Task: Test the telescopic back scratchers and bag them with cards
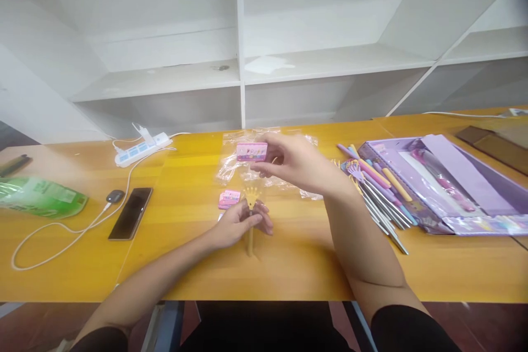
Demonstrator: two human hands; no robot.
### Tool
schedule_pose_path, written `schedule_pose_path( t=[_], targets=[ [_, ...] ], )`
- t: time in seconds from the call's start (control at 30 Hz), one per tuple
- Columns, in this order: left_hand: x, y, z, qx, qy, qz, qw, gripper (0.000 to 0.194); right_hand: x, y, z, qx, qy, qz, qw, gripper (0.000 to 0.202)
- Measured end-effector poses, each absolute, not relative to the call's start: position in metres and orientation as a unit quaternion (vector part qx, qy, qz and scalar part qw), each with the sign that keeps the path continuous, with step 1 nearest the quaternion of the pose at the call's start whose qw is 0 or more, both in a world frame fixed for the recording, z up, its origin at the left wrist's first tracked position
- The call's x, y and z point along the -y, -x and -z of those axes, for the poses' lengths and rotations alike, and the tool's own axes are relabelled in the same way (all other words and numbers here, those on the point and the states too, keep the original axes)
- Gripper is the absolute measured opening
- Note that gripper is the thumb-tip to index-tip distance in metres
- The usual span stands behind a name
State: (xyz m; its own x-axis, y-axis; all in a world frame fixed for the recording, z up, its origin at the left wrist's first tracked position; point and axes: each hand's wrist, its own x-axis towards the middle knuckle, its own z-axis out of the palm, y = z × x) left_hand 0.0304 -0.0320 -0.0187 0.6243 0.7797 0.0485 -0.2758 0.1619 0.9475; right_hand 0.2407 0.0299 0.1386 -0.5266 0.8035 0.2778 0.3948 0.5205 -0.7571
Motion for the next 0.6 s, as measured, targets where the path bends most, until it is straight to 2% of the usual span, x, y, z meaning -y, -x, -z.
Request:
schedule_pose_path(
  t=[0.1,0.2,0.4,0.6],
  targets=[
    [0.016,-0.036,0.003,-0.237,-0.576,-0.391,0.678,0.030,-0.014,-0.246,-0.148,0.789,0.343,-0.320,0.396,0.023],
    [0.010,-0.039,0.002,-0.261,-0.619,-0.387,0.632,0.031,0.000,-0.251,-0.153,0.790,0.340,-0.280,0.426,0.026],
    [0.014,-0.044,0.015,-0.308,-0.662,-0.357,0.583,0.037,0.016,-0.257,-0.162,0.822,0.332,-0.230,0.401,0.020],
    [0.018,-0.045,0.019,-0.312,-0.685,-0.312,0.580,0.038,0.020,-0.258,-0.164,0.821,0.315,-0.226,0.419,0.019]
  ],
)
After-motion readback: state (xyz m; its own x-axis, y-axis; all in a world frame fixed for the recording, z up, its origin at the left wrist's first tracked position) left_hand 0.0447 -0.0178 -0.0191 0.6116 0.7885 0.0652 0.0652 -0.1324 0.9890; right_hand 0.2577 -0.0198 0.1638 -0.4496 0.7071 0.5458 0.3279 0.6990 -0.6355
